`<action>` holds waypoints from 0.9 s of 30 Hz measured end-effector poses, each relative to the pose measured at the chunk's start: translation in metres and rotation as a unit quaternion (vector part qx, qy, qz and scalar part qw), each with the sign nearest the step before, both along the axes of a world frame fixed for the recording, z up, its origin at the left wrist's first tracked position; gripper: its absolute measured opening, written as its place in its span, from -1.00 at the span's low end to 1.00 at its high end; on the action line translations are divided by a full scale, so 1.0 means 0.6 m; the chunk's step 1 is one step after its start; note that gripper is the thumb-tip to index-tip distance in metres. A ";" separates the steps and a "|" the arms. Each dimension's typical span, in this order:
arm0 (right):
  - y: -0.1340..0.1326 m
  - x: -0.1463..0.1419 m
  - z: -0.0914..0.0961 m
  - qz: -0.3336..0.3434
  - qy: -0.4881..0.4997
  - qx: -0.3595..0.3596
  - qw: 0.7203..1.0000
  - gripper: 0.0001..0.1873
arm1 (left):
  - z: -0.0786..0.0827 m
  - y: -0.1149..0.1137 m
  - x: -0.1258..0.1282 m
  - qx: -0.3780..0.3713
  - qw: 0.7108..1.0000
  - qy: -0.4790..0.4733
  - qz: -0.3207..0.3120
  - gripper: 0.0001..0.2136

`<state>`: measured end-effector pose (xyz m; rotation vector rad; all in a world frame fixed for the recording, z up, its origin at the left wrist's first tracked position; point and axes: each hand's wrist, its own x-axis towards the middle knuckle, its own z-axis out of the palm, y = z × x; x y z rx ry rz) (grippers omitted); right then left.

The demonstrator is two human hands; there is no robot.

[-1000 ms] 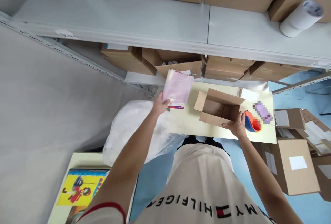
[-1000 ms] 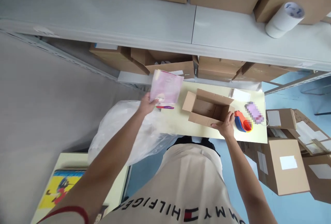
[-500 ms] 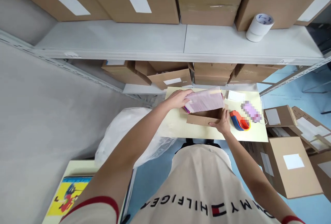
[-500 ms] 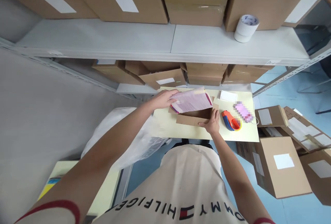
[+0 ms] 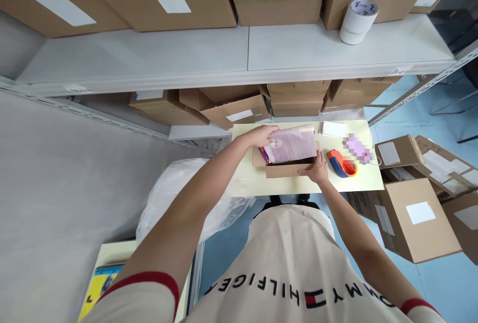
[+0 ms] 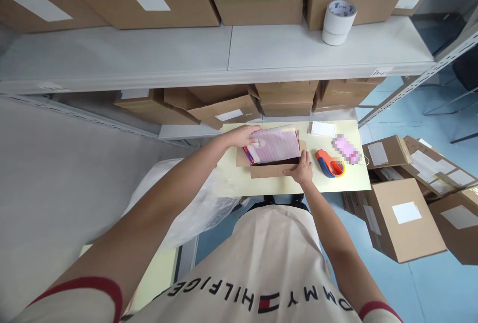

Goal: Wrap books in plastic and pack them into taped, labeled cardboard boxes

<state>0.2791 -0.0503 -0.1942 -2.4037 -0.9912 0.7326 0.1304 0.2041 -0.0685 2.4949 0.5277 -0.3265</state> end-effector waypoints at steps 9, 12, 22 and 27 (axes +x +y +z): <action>0.008 -0.008 0.001 -0.002 -0.036 -0.014 0.999 0.25 | 0.021 -0.019 0.012 0.073 0.988 0.117 -0.075 -0.68; 0.008 -0.012 -0.003 -0.006 -0.035 -0.024 0.999 0.21 | 0.015 -0.032 0.013 0.089 0.981 0.150 -0.084 -0.67; 0.021 -0.014 0.031 -0.007 -0.040 -0.064 0.997 0.22 | -0.064 -0.087 -0.019 0.123 0.978 0.163 -0.032 -0.62; 0.027 -0.012 0.051 -0.007 -0.032 -0.103 0.994 0.20 | -0.104 -0.140 -0.037 0.145 0.989 0.030 0.027 -0.61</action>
